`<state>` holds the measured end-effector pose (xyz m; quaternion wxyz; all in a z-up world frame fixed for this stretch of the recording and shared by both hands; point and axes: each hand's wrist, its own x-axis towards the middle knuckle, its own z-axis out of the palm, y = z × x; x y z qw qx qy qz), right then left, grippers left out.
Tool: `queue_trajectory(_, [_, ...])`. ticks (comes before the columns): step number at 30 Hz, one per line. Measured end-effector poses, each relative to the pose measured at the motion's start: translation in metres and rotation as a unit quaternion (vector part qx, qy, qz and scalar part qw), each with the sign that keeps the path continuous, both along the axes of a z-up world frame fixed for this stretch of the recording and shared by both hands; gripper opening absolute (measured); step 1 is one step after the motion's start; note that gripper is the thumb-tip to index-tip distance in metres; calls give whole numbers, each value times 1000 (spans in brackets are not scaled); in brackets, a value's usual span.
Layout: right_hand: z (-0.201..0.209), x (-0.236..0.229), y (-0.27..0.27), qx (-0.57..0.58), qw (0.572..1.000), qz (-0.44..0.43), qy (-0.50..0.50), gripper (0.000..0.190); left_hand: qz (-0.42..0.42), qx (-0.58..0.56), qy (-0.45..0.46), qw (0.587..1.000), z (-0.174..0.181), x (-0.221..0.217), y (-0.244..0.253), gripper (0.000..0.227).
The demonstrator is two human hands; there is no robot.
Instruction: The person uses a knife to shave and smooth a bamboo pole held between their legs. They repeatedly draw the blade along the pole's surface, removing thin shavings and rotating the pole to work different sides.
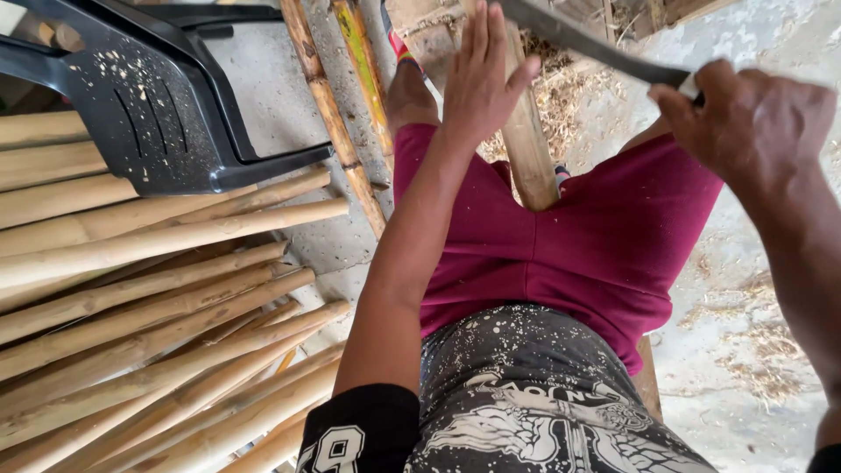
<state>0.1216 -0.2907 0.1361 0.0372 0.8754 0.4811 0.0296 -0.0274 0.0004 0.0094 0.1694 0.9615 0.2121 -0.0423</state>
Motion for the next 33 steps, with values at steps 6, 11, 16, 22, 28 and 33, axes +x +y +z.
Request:
queue_trajectory(6, [-9, 5, -1, 12, 998, 28, -55, 46, 16, -20, -19, 999, -8, 4, 9, 89])
queue_trajectory(11, [-11, 6, -3, -2, 1000, -5, 18, 45, -7, 40, -9, 999, -15, 3, 4, 86])
queue_trajectory(16, [-10, 3, 13, 36, 998, 24, -39, 47, 22, -32, 76, 996, -10, 8, 27, 88])
queue_trajectory(22, [-10, 3, 5, -15, 1000, -13, -20, 52, -4, 24, -96, 995, -22, 2, 8, 96])
queue_trajectory(28, [0, 7, 16, -28, 998, -36, 34, 47, 16, -25, -30, 999, -3, 11, 18, 86])
queue_trajectory(33, [13, 8, 5, 1, 998, 13, 55, 45, 9, 13, -106, 994, -12, 8, 2, 87])
